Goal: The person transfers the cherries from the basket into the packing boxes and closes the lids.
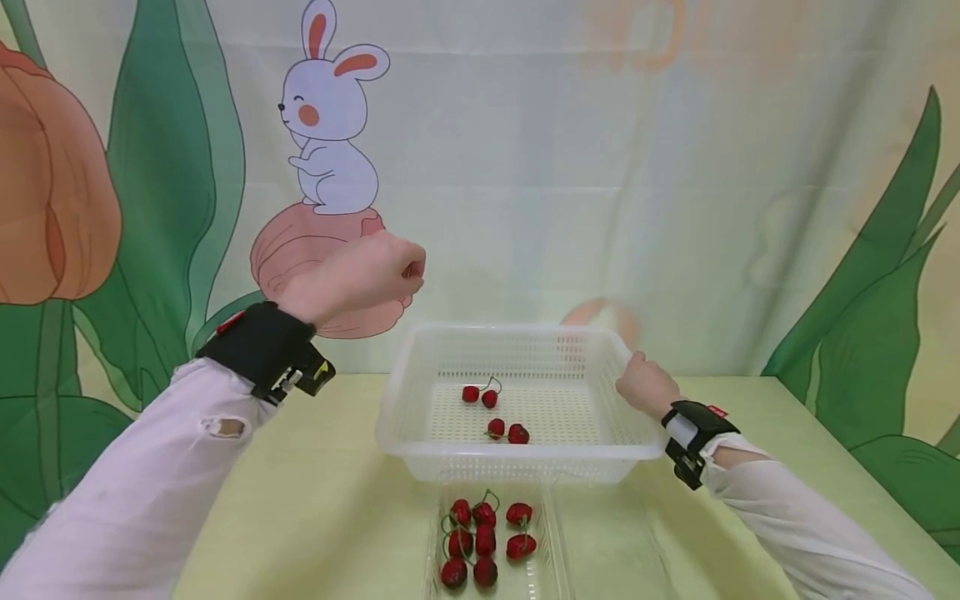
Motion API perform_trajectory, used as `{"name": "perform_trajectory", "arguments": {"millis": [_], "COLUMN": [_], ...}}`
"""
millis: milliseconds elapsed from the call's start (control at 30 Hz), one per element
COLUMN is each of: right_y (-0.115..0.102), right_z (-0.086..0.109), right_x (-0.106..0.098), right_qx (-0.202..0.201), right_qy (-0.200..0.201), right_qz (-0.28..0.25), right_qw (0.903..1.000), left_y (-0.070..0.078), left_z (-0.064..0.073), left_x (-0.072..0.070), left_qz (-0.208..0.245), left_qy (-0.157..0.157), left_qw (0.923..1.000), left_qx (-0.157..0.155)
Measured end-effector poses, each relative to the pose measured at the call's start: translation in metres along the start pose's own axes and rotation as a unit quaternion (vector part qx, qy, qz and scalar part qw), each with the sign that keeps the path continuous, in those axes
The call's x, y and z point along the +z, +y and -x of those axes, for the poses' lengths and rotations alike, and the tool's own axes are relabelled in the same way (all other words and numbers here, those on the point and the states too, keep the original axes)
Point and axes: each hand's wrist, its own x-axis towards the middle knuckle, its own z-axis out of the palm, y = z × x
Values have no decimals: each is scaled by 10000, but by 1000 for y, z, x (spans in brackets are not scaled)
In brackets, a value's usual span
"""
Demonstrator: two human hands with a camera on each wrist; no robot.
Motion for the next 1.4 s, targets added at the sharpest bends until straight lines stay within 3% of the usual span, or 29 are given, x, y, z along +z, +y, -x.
{"name": "perform_trajectory", "arguments": {"millis": [67, 167, 267, 500, 667, 767, 800, 933, 1033, 1200, 1400], "right_y": [14, 15, 16, 28, 72, 86, 78, 89, 79, 27, 13], "right_z": [-13, -13, -12, -21, -58, -70, -63, -68, -59, -17, -2], "right_x": [9, 9, 7, 15, 43, 51, 46, 53, 48, 15, 1], "right_qx": [80, 104, 115, 246, 100, 72, 106, -221, -155, 170, 199], "right_qy": [-21, -23, 2, -53, 14, 14, -44, 121, 125, -39, 28], "right_qz": [-18, -55, -53, -22, 1, -1, -35, 37, 53, -43, -56], "right_qw": [10000, 9999, 9999, 9997, 9999, 10000, 9999, 9997, 9998, 9998, 9998], "left_y": [-1, -2, -2, 1, 3, 4, 4, 5, 6, 7, 5], "left_z": [-4, -10, -16, -28, -39, -46, -49, -59, -65, -70, -76], "left_x": [-6, -11, -6, 30, 51, 64, 69, 89, 105, 127, 144], "left_qz": [-71, -152, -186, -22, 61, -28, -49, -202, -433, -936, -1235], "left_qy": [-9, 48, 9, -295, -222, -188, -175, -151, -64, 254, 544], "left_qw": [9999, 9997, 9996, 9995, 9997, 9998, 9998, 9997, 9990, 9950, 9899], "left_qx": [-99, -204, -194, -124, -47, -45, -56, -78, 13, 241, 428]}}
